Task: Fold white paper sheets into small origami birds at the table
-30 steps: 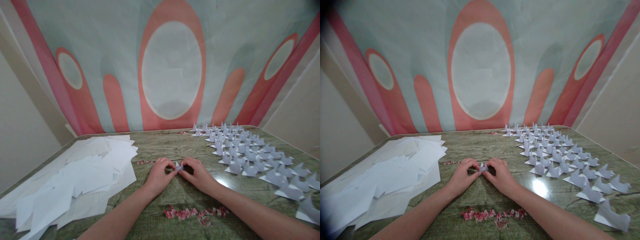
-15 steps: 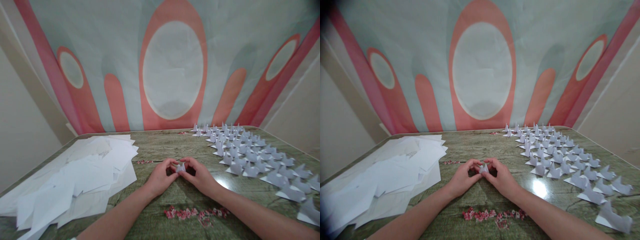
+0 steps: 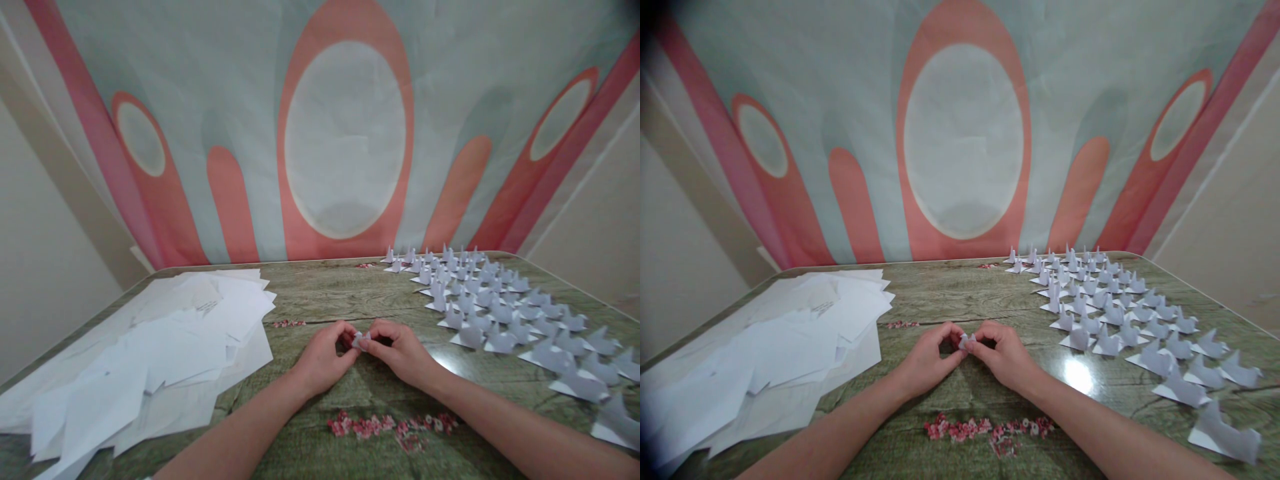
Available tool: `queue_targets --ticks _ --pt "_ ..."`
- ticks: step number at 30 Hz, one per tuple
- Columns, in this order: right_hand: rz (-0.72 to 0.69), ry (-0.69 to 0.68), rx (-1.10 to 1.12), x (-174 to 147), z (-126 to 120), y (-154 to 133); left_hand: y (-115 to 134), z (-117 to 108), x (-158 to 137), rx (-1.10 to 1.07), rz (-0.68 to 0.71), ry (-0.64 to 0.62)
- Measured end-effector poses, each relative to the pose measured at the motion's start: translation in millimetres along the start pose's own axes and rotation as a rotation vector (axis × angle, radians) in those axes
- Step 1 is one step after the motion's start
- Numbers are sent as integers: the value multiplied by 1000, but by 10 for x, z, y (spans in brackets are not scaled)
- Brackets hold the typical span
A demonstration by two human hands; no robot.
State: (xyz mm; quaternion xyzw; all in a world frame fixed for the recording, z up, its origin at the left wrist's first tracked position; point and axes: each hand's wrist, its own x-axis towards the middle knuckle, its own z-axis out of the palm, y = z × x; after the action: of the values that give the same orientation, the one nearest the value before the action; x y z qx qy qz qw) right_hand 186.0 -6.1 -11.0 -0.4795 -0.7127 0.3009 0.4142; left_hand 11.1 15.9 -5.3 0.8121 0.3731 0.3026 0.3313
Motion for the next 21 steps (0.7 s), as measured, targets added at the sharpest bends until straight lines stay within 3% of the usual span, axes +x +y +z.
queue_targets --ticks 4,9,21 --pt "5 5 14 -1 -2 6 11 -26 4 116 43 -22" --pt "18 -23 21 0 9 1 -24 -43 25 73 55 -34" --pt "79 -50 40 1 19 18 -27 -88 64 19 -74 24"
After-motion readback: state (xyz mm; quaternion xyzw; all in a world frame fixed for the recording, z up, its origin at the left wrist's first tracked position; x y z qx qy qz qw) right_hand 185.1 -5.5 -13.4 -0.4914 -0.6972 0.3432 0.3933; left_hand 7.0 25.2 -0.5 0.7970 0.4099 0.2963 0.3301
